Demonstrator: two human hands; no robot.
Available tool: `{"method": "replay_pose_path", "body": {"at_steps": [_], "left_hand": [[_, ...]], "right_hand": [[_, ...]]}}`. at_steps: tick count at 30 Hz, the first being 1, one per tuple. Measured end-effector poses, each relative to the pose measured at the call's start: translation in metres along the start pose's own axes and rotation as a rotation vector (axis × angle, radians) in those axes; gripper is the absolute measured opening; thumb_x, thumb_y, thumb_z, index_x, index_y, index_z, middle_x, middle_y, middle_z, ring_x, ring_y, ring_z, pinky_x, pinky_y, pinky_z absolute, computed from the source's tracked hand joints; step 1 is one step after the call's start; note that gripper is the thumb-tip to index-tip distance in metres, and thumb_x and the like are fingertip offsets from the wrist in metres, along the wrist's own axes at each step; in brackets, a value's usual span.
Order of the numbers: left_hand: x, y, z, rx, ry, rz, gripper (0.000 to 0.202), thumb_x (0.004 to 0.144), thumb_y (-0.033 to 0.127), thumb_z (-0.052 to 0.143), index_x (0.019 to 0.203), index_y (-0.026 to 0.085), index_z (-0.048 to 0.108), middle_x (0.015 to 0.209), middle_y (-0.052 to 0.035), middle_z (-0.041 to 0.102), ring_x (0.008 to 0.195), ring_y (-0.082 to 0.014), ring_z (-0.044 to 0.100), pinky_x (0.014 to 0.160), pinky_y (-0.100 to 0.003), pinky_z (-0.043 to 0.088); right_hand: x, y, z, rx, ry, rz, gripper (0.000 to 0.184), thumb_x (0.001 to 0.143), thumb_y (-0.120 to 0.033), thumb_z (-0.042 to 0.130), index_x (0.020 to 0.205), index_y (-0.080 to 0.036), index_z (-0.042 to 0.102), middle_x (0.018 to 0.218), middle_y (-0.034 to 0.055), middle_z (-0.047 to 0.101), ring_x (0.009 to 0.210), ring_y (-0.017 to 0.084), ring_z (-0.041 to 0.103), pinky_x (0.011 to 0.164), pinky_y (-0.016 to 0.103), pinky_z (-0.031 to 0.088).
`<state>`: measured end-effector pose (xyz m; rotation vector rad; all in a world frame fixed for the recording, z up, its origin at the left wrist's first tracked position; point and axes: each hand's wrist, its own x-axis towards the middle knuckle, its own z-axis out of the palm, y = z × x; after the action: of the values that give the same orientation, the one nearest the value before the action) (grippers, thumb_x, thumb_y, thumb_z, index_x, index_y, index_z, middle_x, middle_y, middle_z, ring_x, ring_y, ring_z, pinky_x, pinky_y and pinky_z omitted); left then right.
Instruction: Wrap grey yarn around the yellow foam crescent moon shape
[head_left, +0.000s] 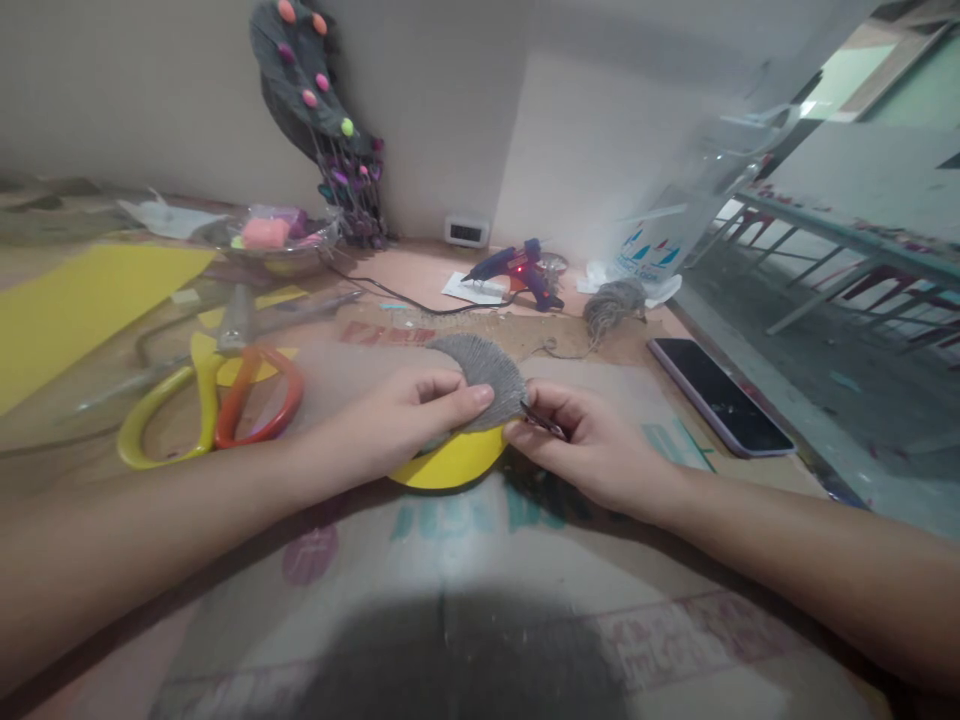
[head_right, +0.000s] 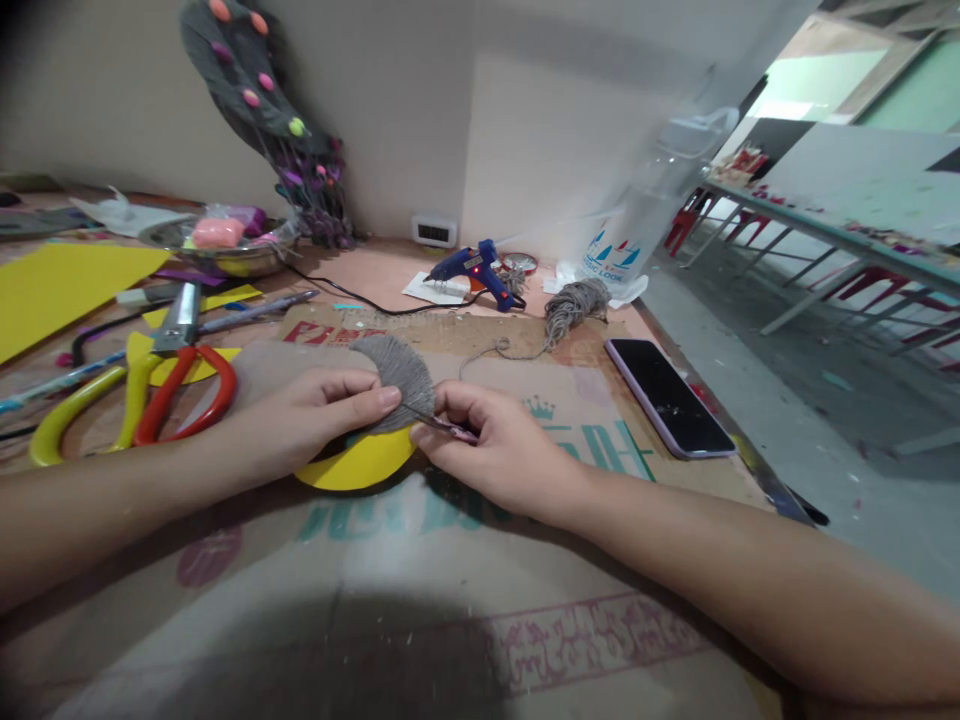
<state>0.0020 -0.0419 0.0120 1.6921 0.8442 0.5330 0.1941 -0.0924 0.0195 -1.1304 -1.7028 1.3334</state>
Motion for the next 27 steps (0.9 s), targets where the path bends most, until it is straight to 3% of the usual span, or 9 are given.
{"method": "replay_pose_path", "body": {"at_steps": [13,17,21,24,27], "left_hand": [[0.002,0.0,-0.001,0.003,0.012,-0.046,0.038,0.085,0.052,0.052,0.07,0.017,0.055,0.062,0.0041,0.045,0.054,-0.0096,0.042,0.048,-0.02,0.032],[-0.002,0.002,0.0,0.189,0.099,-0.026,0.04,0.081,0.055,0.053,0.066,0.019,0.056,0.061,0.0024,0.051,0.054,-0.0117,0.046,0.047,-0.021,0.032],[-0.009,0.006,0.001,0.409,0.133,-0.2,0.046,0.073,0.065,0.054,0.076,0.02,0.065,0.072,-0.0026,0.067,0.064,-0.0193,0.059,0.051,-0.025,0.039],[-0.012,0.008,0.001,0.519,0.151,-0.293,0.051,0.07,0.068,0.051,0.073,0.019,0.066,0.068,-0.0035,0.068,0.061,-0.0212,0.06,0.049,-0.027,0.039],[-0.013,0.01,0.002,0.573,0.15,-0.288,0.048,0.071,0.064,0.05,0.067,0.019,0.065,0.058,-0.0021,0.063,0.055,-0.0195,0.057,0.048,-0.026,0.036]], "right_hand": [[0.001,0.001,-0.001,0.001,0.012,0.015,0.025,0.08,-0.039,0.064,0.076,-0.018,0.052,0.069,-0.0037,0.048,0.06,0.008,0.04,0.055,0.021,0.035],[-0.001,0.001,-0.001,-0.007,0.033,0.013,0.024,0.081,-0.038,0.063,0.075,-0.018,0.051,0.065,-0.0049,0.044,0.057,0.007,0.036,0.052,0.021,0.032],[-0.001,0.002,0.0,-0.003,0.059,0.03,0.029,0.081,-0.039,0.063,0.069,-0.018,0.047,0.058,-0.0073,0.037,0.053,0.006,0.031,0.047,0.02,0.026],[-0.001,0.002,0.001,-0.013,0.043,0.021,0.027,0.082,-0.037,0.062,0.068,-0.019,0.047,0.057,-0.0078,0.036,0.051,0.006,0.03,0.046,0.02,0.025],[-0.002,0.002,0.001,-0.009,0.027,0.013,0.024,0.083,-0.035,0.062,0.071,-0.019,0.048,0.057,-0.0079,0.039,0.051,0.005,0.032,0.045,0.019,0.027]]}}
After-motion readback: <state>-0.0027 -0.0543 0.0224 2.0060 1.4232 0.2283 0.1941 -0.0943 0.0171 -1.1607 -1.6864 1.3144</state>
